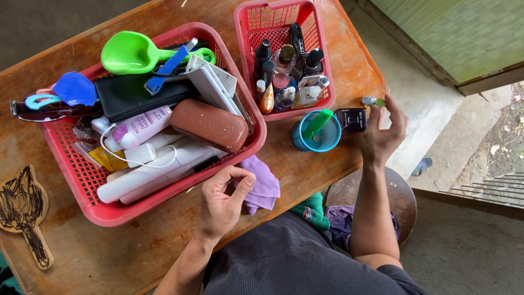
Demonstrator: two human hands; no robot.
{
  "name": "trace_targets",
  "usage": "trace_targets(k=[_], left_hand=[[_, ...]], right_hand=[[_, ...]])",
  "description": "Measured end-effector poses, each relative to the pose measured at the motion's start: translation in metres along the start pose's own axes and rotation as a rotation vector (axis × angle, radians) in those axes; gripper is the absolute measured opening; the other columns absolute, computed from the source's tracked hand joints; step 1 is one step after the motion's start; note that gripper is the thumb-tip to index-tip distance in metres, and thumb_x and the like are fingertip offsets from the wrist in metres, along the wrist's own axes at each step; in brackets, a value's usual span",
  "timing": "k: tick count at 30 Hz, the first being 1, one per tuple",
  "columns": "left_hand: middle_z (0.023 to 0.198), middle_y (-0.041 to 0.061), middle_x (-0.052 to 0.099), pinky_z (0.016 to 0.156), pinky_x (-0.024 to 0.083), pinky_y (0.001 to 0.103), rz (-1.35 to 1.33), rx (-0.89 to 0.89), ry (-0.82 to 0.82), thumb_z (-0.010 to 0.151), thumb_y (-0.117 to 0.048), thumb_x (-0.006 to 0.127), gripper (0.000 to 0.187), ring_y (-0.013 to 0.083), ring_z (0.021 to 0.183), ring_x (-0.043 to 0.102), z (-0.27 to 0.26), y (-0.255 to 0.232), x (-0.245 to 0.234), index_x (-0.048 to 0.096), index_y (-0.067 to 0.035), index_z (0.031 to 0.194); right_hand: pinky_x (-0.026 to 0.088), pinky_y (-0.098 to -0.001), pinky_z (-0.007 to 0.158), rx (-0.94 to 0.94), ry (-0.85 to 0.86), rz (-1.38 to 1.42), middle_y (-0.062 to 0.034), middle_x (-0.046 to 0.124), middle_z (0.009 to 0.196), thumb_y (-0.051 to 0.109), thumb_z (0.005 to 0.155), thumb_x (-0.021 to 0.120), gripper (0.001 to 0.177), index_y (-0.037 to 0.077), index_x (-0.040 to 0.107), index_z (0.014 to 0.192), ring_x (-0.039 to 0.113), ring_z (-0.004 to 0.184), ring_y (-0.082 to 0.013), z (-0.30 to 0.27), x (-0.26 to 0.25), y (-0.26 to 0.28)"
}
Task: The person wipes several cosmetic bottles and containers with a purple cloth, then places them into a red basket. The person handles perfume bottles, tubes, and small containers one at a time, wiping each before moving it to the basket.
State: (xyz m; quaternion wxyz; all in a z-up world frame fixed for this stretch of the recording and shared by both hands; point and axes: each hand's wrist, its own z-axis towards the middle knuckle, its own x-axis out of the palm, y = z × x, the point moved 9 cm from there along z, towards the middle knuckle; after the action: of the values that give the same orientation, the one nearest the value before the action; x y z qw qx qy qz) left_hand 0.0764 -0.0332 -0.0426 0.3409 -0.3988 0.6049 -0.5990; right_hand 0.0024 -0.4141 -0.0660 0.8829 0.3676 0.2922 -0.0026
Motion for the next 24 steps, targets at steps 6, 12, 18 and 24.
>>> trace_targets(k=[6, 12, 18, 24], left_hand=[[0.074, -0.004, 0.064, 0.053, 0.045, 0.02, 0.026, -0.013, 0.01, 0.097, -0.013, 0.072, 0.011, 0.0012, 0.061, 0.054, 0.001, -0.003, 0.006, 0.071, -0.002, 0.097], [0.079, -0.001, 0.068, 0.062, 0.05, 0.021, 0.127, 0.063, -0.038, 0.098, -0.011, 0.071, 0.011, 0.0027, 0.069, 0.059, -0.001, -0.012, -0.001, 0.073, 0.0, 0.1], [0.076, -0.001, 0.068, 0.062, 0.052, 0.022, 0.0, 0.036, -0.096, 0.101, -0.015, 0.069, 0.015, 0.0054, 0.068, 0.063, -0.006, -0.003, -0.014, 0.072, 0.0, 0.098], [0.058, 0.002, 0.056, 0.049, 0.039, 0.028, 0.291, 0.243, -0.288, 0.105, -0.022, 0.068, 0.044, 0.0095, 0.051, 0.051, -0.017, -0.021, -0.051, 0.054, -0.002, 0.068]], right_hand=[[0.053, -0.0343, 0.096, 0.167, 0.105, 0.107, -0.0135, 0.073, 0.125, 0.005, 0.107, 0.063, 0.025, 0.002, 0.071, 0.129, 0.069, 0.111, -0.0215, 0.007, 0.018, -0.017], [0.05, -0.0413, 0.105, -0.122, -0.086, 0.027, -0.0179, 0.068, 0.129, -0.005, 0.106, 0.065, 0.026, -0.004, 0.068, 0.131, 0.063, 0.121, -0.0307, -0.009, -0.007, 0.043], [0.052, -0.036, 0.092, -0.336, -0.106, 0.391, -0.0171, 0.065, 0.114, -0.011, 0.111, 0.062, 0.015, -0.004, 0.062, 0.124, 0.062, 0.102, -0.0266, -0.056, -0.022, 0.121], [0.041, -0.0309, 0.055, -0.397, 0.393, 0.689, -0.0086, 0.06, 0.069, -0.004, 0.093, 0.066, 0.005, 0.001, 0.065, 0.095, 0.054, 0.056, -0.0177, -0.095, 0.02, 0.188]])
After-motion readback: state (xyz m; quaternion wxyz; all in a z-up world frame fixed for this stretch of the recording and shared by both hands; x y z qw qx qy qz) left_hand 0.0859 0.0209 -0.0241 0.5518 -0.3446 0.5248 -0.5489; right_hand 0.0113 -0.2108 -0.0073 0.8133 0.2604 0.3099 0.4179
